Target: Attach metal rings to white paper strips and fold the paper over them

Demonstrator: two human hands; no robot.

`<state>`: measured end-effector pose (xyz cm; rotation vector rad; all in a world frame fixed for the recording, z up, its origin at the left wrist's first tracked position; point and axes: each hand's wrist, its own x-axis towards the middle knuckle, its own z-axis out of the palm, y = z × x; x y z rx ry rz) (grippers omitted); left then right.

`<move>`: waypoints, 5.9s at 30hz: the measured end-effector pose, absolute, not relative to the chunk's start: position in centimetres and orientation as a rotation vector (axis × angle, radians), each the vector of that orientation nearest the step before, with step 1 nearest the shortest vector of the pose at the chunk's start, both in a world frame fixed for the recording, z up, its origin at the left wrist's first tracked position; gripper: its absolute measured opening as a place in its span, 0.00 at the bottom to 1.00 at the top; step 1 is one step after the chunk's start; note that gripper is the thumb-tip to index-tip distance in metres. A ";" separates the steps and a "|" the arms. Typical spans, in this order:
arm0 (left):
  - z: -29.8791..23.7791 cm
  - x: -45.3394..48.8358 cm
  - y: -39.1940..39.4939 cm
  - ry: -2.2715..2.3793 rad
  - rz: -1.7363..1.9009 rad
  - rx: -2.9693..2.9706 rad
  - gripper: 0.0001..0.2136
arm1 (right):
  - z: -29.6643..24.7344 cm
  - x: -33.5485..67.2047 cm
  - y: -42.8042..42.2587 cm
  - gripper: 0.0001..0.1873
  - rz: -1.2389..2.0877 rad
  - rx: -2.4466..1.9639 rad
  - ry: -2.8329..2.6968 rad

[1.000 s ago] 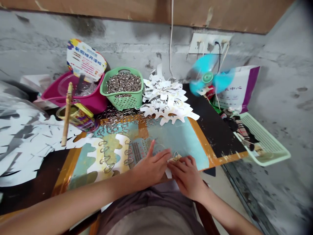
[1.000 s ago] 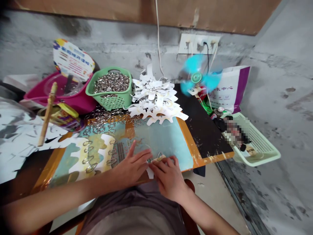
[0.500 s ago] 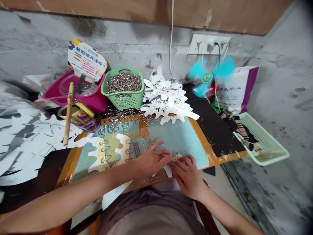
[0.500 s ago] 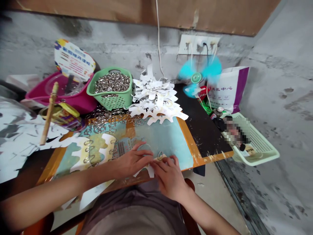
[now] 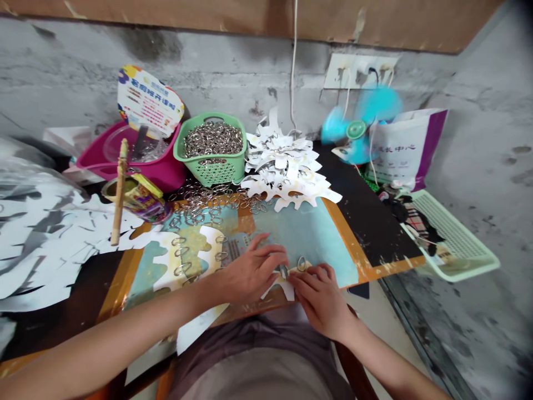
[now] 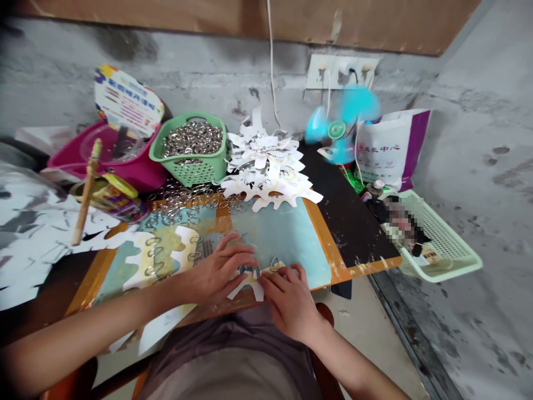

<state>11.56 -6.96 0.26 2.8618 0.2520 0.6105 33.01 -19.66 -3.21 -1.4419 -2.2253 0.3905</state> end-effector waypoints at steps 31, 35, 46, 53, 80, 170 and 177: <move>-2.0 11.8 -10.7 0.619 0.688 2.788 0.07 | -0.9 30.7 -17.9 0.25 0.218 -1.717 -2.298; -2.3 11.8 -10.9 0.649 0.688 2.763 0.07 | -1.7 30.7 -18.1 0.25 0.183 -1.715 -2.261; -1.4 12.0 -10.6 0.621 0.568 2.796 0.11 | -2.4 31.6 -18.4 0.21 0.338 -1.597 -2.163; -1.2 11.9 -10.5 0.587 0.474 2.875 0.09 | -2.7 32.2 -18.1 0.06 0.293 -1.549 -2.182; 1.3 9.4 -12.0 0.858 0.734 2.543 0.15 | 1.5 33.2 -13.7 0.04 0.927 -1.508 -2.111; 0.9 12.2 -13.9 1.002 0.875 1.193 0.27 | 1.8 27.5 -15.1 0.23 1.554 -1.029 -0.839; 0.4 12.2 -13.7 1.023 0.950 1.199 0.26 | 1.3 29.2 -14.7 0.36 1.755 -0.838 -0.805</move>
